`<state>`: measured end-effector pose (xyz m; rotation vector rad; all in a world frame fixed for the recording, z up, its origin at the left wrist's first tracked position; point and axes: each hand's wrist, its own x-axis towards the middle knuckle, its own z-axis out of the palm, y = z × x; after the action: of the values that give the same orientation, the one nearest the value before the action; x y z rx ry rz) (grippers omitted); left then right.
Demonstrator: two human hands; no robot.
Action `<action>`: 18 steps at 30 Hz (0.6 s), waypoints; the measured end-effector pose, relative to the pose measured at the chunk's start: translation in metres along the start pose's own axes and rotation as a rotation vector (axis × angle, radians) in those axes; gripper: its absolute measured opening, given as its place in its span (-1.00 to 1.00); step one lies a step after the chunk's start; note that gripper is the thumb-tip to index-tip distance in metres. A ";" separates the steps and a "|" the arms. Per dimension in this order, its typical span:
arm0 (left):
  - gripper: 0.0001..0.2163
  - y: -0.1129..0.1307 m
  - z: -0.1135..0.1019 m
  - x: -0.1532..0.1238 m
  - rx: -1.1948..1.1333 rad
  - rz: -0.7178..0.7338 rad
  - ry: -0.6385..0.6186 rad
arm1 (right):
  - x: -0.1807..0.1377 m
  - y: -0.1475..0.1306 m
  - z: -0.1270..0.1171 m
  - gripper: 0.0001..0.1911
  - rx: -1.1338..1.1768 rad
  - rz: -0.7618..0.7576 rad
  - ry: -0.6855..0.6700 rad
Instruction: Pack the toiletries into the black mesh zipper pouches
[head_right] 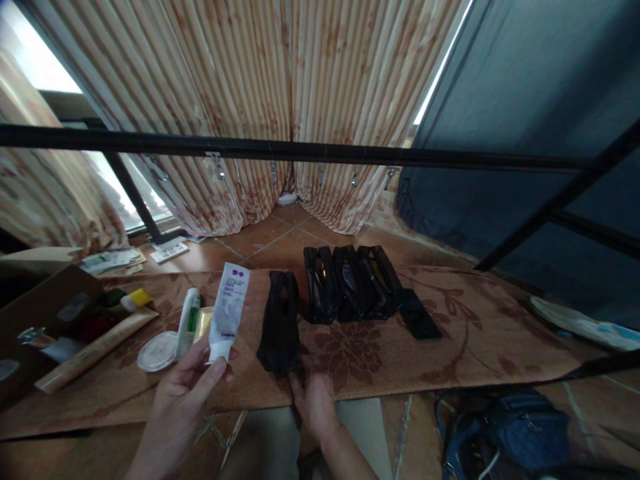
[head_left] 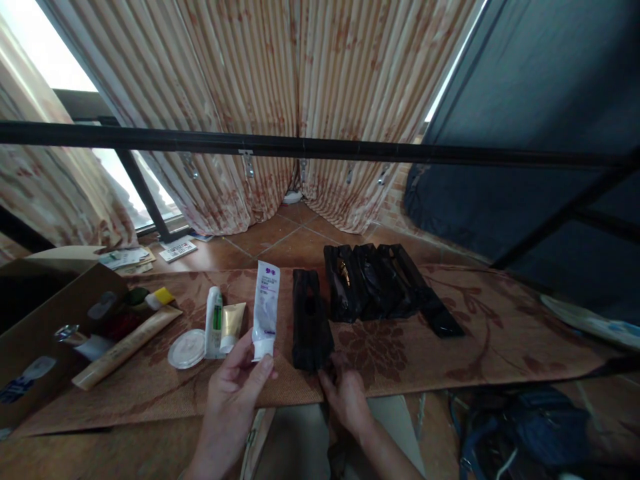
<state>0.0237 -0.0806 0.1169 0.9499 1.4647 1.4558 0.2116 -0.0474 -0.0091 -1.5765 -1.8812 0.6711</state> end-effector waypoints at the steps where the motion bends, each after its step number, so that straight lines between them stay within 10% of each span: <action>1: -0.61 0.001 0.002 0.000 0.004 0.005 -0.004 | 0.000 0.000 0.000 -0.77 -0.001 -0.001 0.001; 18: -0.55 0.001 0.039 -0.007 0.477 0.173 -0.121 | 0.000 -0.004 -0.004 -0.76 0.016 0.004 0.000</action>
<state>0.0631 -0.0733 0.1195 1.4587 1.7076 1.1578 0.2115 -0.0480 -0.0031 -1.5711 -1.8691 0.6865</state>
